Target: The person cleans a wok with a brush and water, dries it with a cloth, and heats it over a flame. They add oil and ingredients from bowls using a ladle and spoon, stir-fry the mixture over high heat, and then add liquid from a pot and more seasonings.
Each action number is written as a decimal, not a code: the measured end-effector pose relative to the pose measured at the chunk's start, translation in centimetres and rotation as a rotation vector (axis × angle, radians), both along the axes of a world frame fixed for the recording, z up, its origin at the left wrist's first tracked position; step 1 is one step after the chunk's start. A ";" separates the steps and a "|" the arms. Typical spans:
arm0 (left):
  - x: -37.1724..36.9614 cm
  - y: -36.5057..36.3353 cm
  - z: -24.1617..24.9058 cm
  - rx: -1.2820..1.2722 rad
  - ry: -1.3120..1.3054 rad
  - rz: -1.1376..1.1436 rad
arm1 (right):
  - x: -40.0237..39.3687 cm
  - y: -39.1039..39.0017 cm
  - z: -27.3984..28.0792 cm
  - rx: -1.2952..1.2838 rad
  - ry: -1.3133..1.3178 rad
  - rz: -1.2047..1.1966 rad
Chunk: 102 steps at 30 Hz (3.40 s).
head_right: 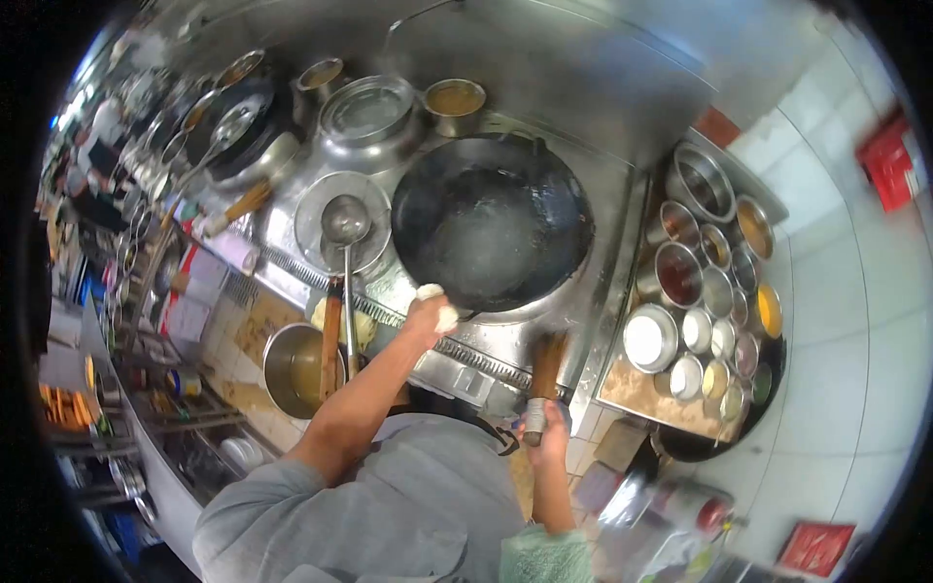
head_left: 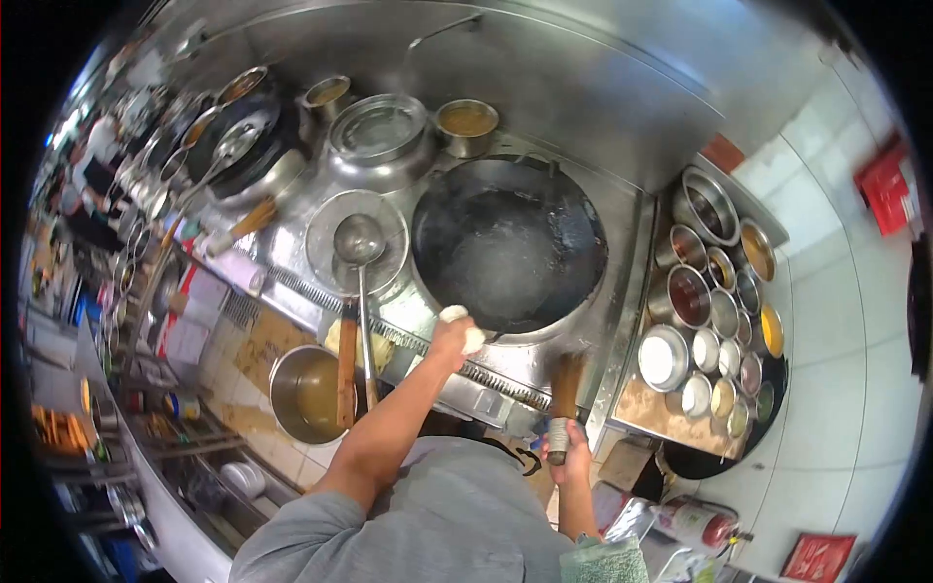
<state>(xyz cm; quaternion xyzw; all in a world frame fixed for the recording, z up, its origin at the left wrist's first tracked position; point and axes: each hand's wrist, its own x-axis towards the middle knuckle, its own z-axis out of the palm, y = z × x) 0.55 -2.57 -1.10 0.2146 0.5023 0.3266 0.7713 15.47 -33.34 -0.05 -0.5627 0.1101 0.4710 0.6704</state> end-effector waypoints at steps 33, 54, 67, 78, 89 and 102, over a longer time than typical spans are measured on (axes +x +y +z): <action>-5.7 -3.9 7.8 0.458 0.402 0.011 | -3.3 6.6 10.6 -0.038 -0.331 0.531; -4.8 -2.9 10.6 0.708 0.622 -0.053 | -3.0 6.8 12.5 -0.097 -0.568 0.701; -3.3 -3.1 13.8 0.900 0.797 -0.088 | -1.6 7.1 12.3 -0.062 -0.558 0.648; -2.6 -4.1 15.8 1.030 0.836 -0.185 | -0.4 13.2 8.8 0.269 -1.049 0.527; -1.4 -5.2 16.5 1.103 0.862 -0.259 | -0.7 22.0 13.7 0.549 -0.379 0.109; -5.6 -0.2 4.1 0.257 0.314 0.032 | 19.1 11.9 20.5 -0.350 -1.799 0.344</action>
